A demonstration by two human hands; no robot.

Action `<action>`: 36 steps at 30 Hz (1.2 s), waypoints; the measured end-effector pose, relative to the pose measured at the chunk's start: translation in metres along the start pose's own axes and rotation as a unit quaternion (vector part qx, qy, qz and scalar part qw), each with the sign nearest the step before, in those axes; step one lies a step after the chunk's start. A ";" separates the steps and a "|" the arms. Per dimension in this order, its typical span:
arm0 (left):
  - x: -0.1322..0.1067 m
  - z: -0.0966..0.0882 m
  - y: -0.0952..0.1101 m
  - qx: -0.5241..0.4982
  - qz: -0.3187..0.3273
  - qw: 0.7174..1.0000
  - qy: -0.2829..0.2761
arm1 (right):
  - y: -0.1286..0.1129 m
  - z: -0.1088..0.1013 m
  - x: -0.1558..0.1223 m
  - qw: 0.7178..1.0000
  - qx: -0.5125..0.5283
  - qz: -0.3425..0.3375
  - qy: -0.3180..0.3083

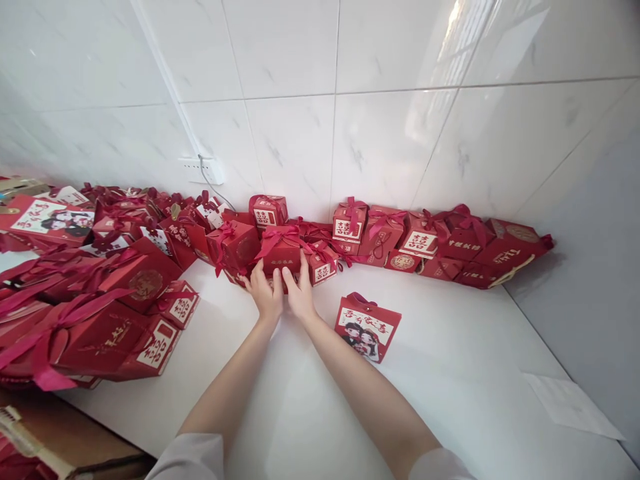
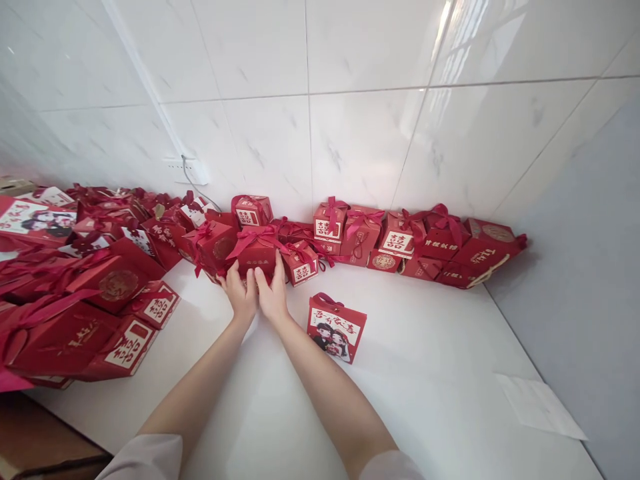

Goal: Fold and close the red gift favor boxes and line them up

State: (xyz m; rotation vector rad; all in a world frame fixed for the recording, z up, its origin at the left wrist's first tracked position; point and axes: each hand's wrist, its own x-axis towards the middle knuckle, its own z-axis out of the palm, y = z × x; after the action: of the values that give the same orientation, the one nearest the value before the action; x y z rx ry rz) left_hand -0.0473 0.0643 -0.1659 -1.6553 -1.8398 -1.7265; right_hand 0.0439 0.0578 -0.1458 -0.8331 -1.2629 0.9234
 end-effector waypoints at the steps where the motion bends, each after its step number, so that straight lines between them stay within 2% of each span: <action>1: -0.002 0.001 0.004 0.001 0.005 1.000 -0.006 | -0.003 -0.001 -0.001 1.000 -0.006 -0.006 0.008; 3: 0.001 0.004 0.014 -0.013 0.006 1.000 -0.015 | -0.011 -0.004 0.001 0.999 -0.018 -0.024 0.028; 5: 0.014 0.010 0.026 -0.031 0.001 0.999 -0.021 | -0.019 -0.009 0.013 0.998 -0.019 -0.037 0.056; 9: 0.069 0.033 0.042 -0.037 0.031 0.997 -0.062 | -0.023 -0.012 0.069 0.993 -0.071 -0.024 0.095; 12: 0.114 0.057 0.037 -0.051 -0.022 0.993 -0.102 | -0.015 -0.013 0.112 0.988 -0.140 0.020 0.062; 14: 0.132 0.072 0.027 -0.037 -0.063 0.991 -0.116 | -0.008 -0.014 0.123 0.984 -0.168 0.047 0.040; 17: 0.140 0.087 0.013 -0.018 -0.104 0.985 -0.136 | -0.005 -0.021 0.109 0.976 -0.211 0.046 0.019; 19: 0.140 0.093 0.008 -0.007 -0.116 0.982 -0.147 | -0.005 -0.028 0.090 0.967 -0.252 0.027 0.033; 21: 0.141 0.096 0.005 0.008 -0.122 0.981 -0.152 | -0.003 -0.035 0.074 0.943 -0.325 0.021 0.068; 24: 0.150 0.101 0.003 0.036 -0.130 0.981 -0.140 | 0.006 -0.042 0.062 0.901 -0.416 0.084 0.091; 26: 0.156 0.104 0.001 0.052 -0.142 0.980 -0.126 | 0.014 -0.045 0.059 0.895 -0.422 0.123 0.077; 29: 0.158 0.104 0.002 0.068 -0.152 0.980 -0.110 | 0.015 -0.048 0.057 0.900 -0.414 0.118 0.060; 31: 0.153 0.099 0.008 0.075 -0.140 0.983 -0.092 | 0.003 -0.048 0.056 0.906 -0.407 0.096 0.061; 33: 0.146 0.091 0.016 0.086 -0.083 0.990 -0.079 | -0.017 -0.049 0.059 0.916 -0.392 0.034 0.078; 35: 0.141 0.083 0.024 0.113 0.047 0.988 -0.098 | -0.042 -0.051 0.070 0.918 -0.379 -0.061 0.098; 36: 0.141 0.080 0.027 0.129 0.127 0.976 -0.123 | -0.054 -0.052 0.079 0.915 -0.380 -0.104 0.093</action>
State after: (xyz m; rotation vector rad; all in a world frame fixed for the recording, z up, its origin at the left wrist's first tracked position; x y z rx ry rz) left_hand -0.0387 0.2020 -0.0774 -1.9576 -1.7618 -1.1734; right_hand 0.1067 0.1073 -0.0718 -1.3181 -1.5189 0.1426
